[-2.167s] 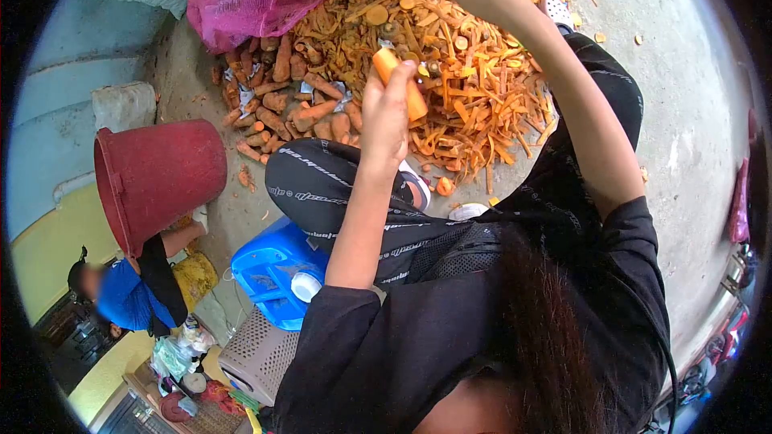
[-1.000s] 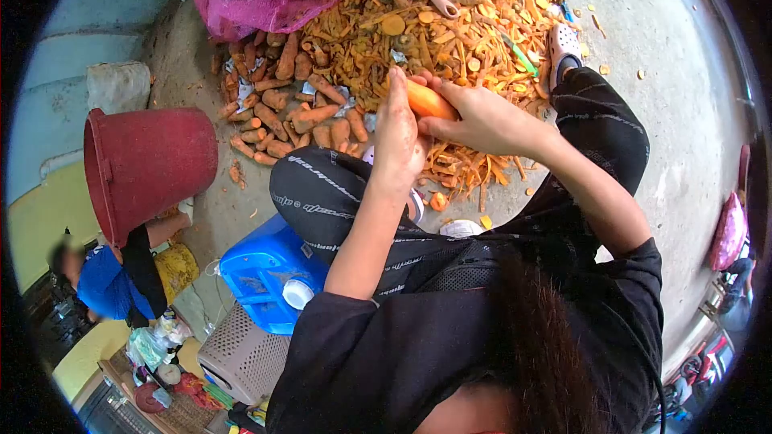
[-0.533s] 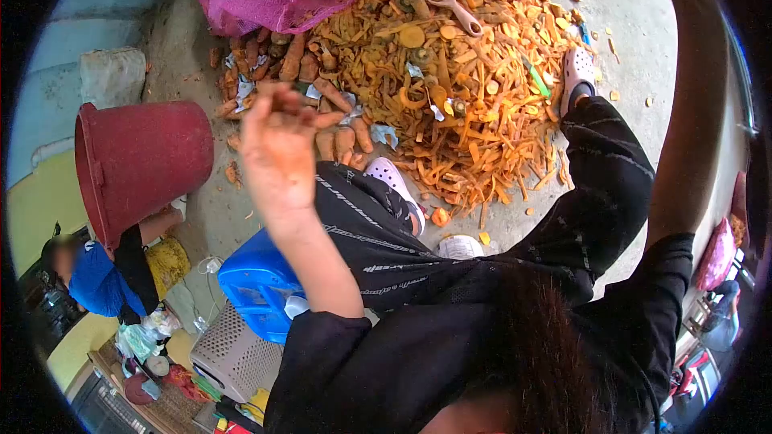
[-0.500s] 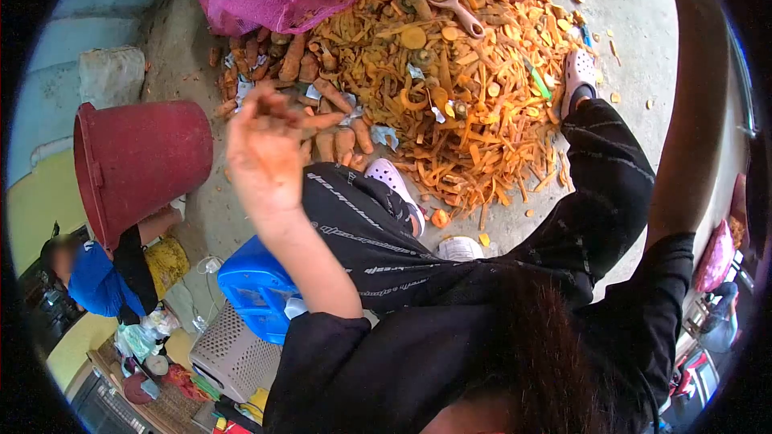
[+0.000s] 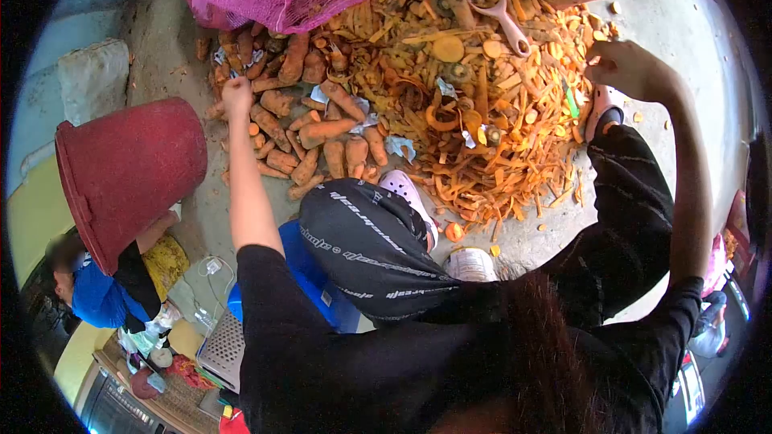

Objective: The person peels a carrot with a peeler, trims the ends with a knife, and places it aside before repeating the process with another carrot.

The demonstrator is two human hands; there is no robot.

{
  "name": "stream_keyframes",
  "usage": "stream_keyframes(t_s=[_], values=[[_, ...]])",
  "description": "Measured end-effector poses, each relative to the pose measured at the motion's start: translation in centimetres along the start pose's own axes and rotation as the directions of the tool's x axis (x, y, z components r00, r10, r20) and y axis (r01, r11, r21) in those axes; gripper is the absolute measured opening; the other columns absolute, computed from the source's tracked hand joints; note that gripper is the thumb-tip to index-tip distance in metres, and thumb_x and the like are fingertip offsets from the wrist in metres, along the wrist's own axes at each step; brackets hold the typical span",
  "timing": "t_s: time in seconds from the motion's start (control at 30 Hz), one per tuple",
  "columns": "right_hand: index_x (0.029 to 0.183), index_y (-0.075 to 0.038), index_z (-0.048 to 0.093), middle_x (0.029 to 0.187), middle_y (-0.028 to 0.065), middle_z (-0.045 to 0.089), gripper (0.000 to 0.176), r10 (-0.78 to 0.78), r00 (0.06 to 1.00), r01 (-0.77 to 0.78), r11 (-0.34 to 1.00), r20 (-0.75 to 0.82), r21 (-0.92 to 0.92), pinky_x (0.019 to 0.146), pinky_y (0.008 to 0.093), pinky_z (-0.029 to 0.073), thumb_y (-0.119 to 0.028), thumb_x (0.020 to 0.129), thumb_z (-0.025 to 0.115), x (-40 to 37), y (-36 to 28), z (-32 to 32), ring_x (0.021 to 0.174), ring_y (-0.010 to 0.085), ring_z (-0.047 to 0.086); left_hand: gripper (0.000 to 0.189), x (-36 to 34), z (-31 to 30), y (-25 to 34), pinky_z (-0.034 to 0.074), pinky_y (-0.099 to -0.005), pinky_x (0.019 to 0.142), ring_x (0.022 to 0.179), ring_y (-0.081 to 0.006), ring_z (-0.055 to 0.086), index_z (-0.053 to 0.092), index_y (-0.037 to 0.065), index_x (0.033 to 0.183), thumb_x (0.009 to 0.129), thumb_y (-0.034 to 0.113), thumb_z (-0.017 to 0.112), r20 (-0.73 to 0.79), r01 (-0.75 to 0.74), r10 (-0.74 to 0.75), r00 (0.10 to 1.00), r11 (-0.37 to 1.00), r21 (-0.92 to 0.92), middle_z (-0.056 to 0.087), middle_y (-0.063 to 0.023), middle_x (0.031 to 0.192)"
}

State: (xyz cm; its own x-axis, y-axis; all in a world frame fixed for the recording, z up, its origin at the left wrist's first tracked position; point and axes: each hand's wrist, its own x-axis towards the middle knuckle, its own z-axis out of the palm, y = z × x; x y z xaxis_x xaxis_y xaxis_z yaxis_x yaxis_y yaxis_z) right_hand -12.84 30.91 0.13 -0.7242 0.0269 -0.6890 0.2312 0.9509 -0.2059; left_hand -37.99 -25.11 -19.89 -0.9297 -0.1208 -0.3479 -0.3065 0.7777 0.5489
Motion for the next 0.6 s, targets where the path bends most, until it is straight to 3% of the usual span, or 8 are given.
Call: stream_keyframes(t_s=[0.07,0.13,0.2,0.3,0.4,0.5,0.6], values=[[0.105,-0.001,0.058,0.092,0.0186,0.065,0.033,0.077,0.997,-0.077,0.997,-0.004,0.029,0.076,0.0375,0.049,-0.029,0.088,0.054,2.4,3.8,2.1,0.087,0.0276,0.064,0.025,2.6,1.5,-1.8,0.049,-0.0407,0.070,0.087,-0.0325,0.060,0.055,0.000,0.104,0.091,0.021,0.051,0.035,-0.116,0.113,0.993,0.885,0.451,0.059,-0.0161,0.097],[0.104,0.000,0.058,0.093,0.0189,0.066,0.031,0.124,0.992,-0.122,0.990,-0.025,0.071,0.075,0.0384,0.050,-0.026,0.088,0.055,4.0,6.4,3.7,0.087,0.0286,0.064,0.035,3.4,2.9,-1.7,0.042,-0.0438,0.084,0.105,-0.0333,0.050,0.048,0.002,0.118,0.088,0.020,0.054,0.134,-0.191,0.137,0.981,0.754,0.629,0.046,-0.0181,0.118],[0.104,0.000,0.057,0.093,0.0189,0.066,0.029,0.142,0.990,-0.141,0.990,-0.022,0.013,0.075,0.0383,0.050,-0.024,0.088,0.055,5.0,8.1,4.7,0.086,0.0285,0.064,0.052,3.5,4.2,-1.4,0.035,-0.0468,0.099,0.123,-0.0340,0.040,0.041,0.005,0.131,0.085,0.020,0.057,0.240,-0.284,0.154,0.958,0.581,0.763,0.033,-0.0200,0.140],[0.104,0.001,0.057,0.093,0.0182,0.066,0.029,0.170,0.984,-0.166,0.984,-0.050,0.072,0.076,0.0379,0.050,-0.024,0.089,0.054,5.7,9.1,5.6,0.086,0.0285,0.064,0.058,2.7,6.5,-1.0,0.030,-0.0500,0.102,0.129,-0.0293,0.035,0.035,0.009,0.137,0.085,0.020,0.058,0.342,-0.323,0.004,0.940,0.339,0.883,0.031,-0.0127,0.143],[0.105,0.001,0.057,0.095,0.0182,0.066,0.033,0.133,0.990,-0.129,0.987,-0.037,0.099,0.077,0.0383,0.050,-0.028,0.089,0.053,5.7,7.6,5.3,0.087,0.0297,0.064,0.059,3.7,7.5,-2.9,0.028,-0.0510,0.103,0.131,-0.0254,0.032,0.036,0.014,0.138,0.086,0.028,0.058,0.329,-0.330,0.031,0.944,0.167,0.929,0.031,-0.0063,0.144],[0.105,0.001,0.057,0.094,0.0201,0.065,0.037,0.139,0.990,-0.138,0.988,-0.011,0.069,0.077,0.0398,0.050,-0.032,0.090,0.052,5.4,7.1,5.7,0.087,0.0321,0.063,0.060,4.4,7.6,-4.1,0.027,-0.0503,0.103,0.132,-0.0250,0.031,0.035,0.017,0.139,0.086,0.031,0.059,0.332,-0.336,0.055,0.942,0.105,0.936,0.031,-0.0056,0.144],[0.104,0.001,0.058,0.093,0.0193,0.064,0.035,0.139,0.990,-0.138,0.990,-0.006,0.021,0.076,0.0405,0.049,-0.030,0.090,0.052,5.7,8.8,6.3,0.087,0.0305,0.063,0.064,1.7,6.4,-1.2,0.029,-0.0510,0.102,0.128,-0.0299,0.036,0.034,0.010,0.139,0.085,0.034,0.059,0.297,-0.294,0.034,0.954,0.284,0.913,0.030,-0.0116,0.144]])
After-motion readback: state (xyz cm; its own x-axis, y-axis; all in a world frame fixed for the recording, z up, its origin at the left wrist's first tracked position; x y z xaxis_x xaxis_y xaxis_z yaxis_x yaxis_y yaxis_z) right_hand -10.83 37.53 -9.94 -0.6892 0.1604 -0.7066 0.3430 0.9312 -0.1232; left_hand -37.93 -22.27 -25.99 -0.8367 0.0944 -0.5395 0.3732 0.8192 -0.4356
